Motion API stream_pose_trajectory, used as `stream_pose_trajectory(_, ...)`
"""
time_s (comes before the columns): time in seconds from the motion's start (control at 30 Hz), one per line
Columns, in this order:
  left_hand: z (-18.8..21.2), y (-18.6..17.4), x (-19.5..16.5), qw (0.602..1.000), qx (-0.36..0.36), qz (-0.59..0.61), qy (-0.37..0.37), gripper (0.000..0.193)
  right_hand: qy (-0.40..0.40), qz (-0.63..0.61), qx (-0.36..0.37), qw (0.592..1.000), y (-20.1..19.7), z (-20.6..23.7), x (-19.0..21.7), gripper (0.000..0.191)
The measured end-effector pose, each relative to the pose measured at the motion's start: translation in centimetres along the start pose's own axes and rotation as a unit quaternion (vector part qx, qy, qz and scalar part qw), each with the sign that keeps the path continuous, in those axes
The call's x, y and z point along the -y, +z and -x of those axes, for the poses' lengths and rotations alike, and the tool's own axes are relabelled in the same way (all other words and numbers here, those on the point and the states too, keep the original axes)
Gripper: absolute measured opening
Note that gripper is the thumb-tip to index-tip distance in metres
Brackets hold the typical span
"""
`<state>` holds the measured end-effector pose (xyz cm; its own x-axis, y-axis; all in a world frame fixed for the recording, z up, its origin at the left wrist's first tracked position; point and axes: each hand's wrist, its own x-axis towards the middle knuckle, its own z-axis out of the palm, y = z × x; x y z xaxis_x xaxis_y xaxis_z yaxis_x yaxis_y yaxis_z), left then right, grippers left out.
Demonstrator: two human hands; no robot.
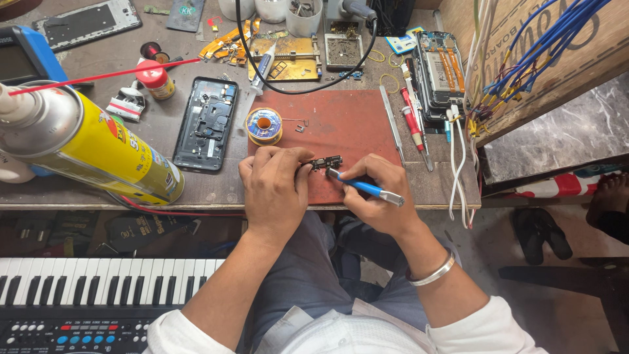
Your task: The person solders a small phone component on the work mat using a soldering iron and solder wire, then sprays the part with a spray can and wipes it. They use a multimeter on the bench, reposition the component, and continue soldering and adjusting the part by hand.
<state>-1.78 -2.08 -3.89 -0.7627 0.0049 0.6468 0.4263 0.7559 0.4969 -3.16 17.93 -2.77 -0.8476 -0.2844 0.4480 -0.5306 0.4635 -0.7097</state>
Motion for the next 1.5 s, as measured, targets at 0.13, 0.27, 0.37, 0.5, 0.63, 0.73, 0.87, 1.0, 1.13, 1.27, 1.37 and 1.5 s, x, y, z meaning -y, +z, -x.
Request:
stream_pose_trajectory(0.13,0.0,0.04,-0.02,1.0,-0.001,-0.001,0.002,0.018,-0.001,0.011,-0.01,1.0,0.19,-0.06,0.0,0.015)
stream_pose_trajectory(0.27,0.01,0.09,0.02,1.0,-0.001,-0.001,0.001,0.018,-0.012,0.016,-0.004,1.0,0.08,-0.09,0.01,0.016)
stream_pose_trajectory(0.37,0.02,0.12,0.03,1.0,0.0,-0.002,0.002,0.019,0.03,-0.01,-0.008,0.999,-0.11,0.03,0.06,0.015)
stream_pose_trajectory(0.5,0.04,0.12,0.02,1.0,0.001,-0.003,0.002,0.018,-0.033,0.021,-0.015,0.999,0.19,-0.04,0.04,0.016)
stream_pose_trajectory(0.63,0.04,0.08,-0.01,1.0,-0.001,-0.004,0.003,0.018,-0.035,0.022,-0.004,0.999,0.07,0.05,0.09,0.015)
stream_pose_trajectory(0.73,0.01,0.05,-0.04,1.0,0.002,-0.001,0.002,0.018,0.035,-0.03,-0.025,0.999,0.17,0.07,0.22,0.015)
stream_pose_trajectory(0.87,-0.05,0.0,-0.07,1.0,0.0,0.001,0.002,0.017,-0.017,0.039,-0.014,0.999,0.28,-0.06,0.33,0.015)
stream_pose_trajectory(1.0,-0.03,0.0,-0.09,1.0,-0.001,0.001,0.001,0.017,-0.018,0.0,-0.01,1.0,0.11,-0.01,0.36,0.016)
stream_pose_trajectory(1.13,0.0,0.01,-0.07,1.0,0.002,0.004,0.001,0.017,-0.013,0.045,-0.001,0.999,0.18,-0.03,0.37,0.017)
stream_pose_trajectory(1.27,0.0,0.01,-0.02,1.0,0.0,0.002,0.002,0.017,-0.033,0.008,0.004,0.999,0.08,-0.19,0.38,0.017)
stream_pose_trajectory(1.37,0.0,0.02,-0.06,1.0,0.002,0.001,0.002,0.017,-0.031,0.003,0.003,1.0,-0.08,-0.15,0.46,0.016)
stream_pose_trajectory(1.5,0.01,0.01,-0.13,1.0,0.002,0.0,0.001,0.017,-0.022,0.024,0.013,0.999,0.08,-0.26,0.51,0.016)
